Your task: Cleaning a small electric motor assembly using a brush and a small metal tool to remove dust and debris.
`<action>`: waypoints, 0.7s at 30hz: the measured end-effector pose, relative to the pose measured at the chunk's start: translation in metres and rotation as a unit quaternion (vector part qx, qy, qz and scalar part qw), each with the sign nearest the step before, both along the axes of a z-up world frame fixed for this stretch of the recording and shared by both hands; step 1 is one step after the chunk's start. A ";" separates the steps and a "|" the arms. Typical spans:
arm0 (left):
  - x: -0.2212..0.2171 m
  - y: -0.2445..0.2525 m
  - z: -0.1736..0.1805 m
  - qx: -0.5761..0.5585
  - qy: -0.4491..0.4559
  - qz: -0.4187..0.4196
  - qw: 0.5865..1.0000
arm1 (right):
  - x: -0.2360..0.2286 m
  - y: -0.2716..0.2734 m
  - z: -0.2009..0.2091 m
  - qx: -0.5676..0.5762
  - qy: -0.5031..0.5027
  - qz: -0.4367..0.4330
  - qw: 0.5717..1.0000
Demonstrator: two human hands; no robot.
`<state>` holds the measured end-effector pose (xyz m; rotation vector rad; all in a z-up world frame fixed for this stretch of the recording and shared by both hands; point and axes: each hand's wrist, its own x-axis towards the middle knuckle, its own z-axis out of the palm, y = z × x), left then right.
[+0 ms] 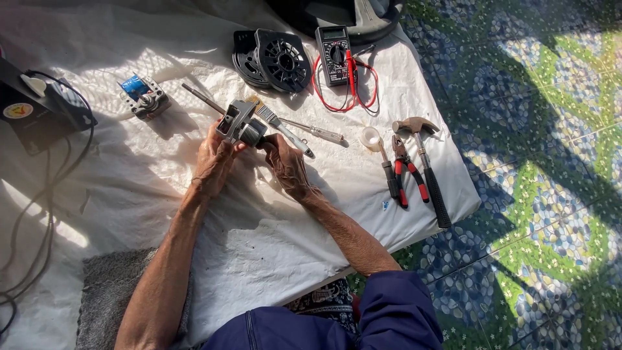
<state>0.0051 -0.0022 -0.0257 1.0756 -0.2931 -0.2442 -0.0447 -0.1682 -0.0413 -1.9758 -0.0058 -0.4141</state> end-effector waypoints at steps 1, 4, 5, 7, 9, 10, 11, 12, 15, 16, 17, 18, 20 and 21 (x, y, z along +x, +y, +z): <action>0.002 -0.001 -0.005 0.001 0.001 0.001 1.000 | -0.003 0.002 0.007 0.001 0.001 0.001 1.000; 0.001 -0.002 0.004 -0.028 0.028 0.009 0.999 | -0.007 0.007 0.019 -0.017 -0.038 0.005 0.999; -0.006 -0.002 0.022 -0.023 0.016 0.012 1.000 | -0.007 0.007 0.017 -0.054 -0.080 0.007 0.995; -0.012 -0.001 0.033 -0.013 0.009 0.023 1.000 | -0.006 0.008 0.013 -0.084 -0.118 0.018 0.989; -0.008 -0.001 0.022 0.001 0.009 0.034 0.999 | -0.002 0.005 0.010 -0.121 -0.145 0.023 0.982; -0.004 0.002 0.012 0.003 0.011 0.041 0.999 | -0.001 0.005 0.006 -0.118 -0.144 0.030 0.982; -0.001 0.004 0.002 0.053 -0.009 0.049 0.997 | 0.000 0.002 0.004 -0.143 -0.170 0.026 0.975; 0.003 0.006 -0.008 0.102 -0.028 0.057 0.993 | 0.001 0.000 0.002 -0.167 -0.197 0.022 0.966; 0.000 -0.001 0.003 0.083 -0.015 0.095 0.992 | -0.003 0.007 0.009 -0.225 -0.243 0.029 0.943; -0.003 -0.001 0.015 0.085 -0.011 0.100 0.991 | -0.002 0.006 0.012 -0.223 -0.241 0.035 0.944; -0.007 0.000 0.026 0.046 0.019 0.097 0.994 | -0.002 0.006 0.014 -0.192 -0.198 0.047 0.960; -0.010 0.001 0.038 0.006 0.050 0.094 0.994 | -0.002 0.007 0.017 -0.161 -0.155 0.058 0.973; -0.014 0.003 0.048 -0.025 0.076 0.099 0.992 | -0.003 -0.007 0.023 -0.152 -0.129 0.066 0.978; -0.012 0.006 0.054 -0.058 0.094 0.099 0.989 | 0.001 -0.012 0.027 -0.145 -0.109 0.068 0.981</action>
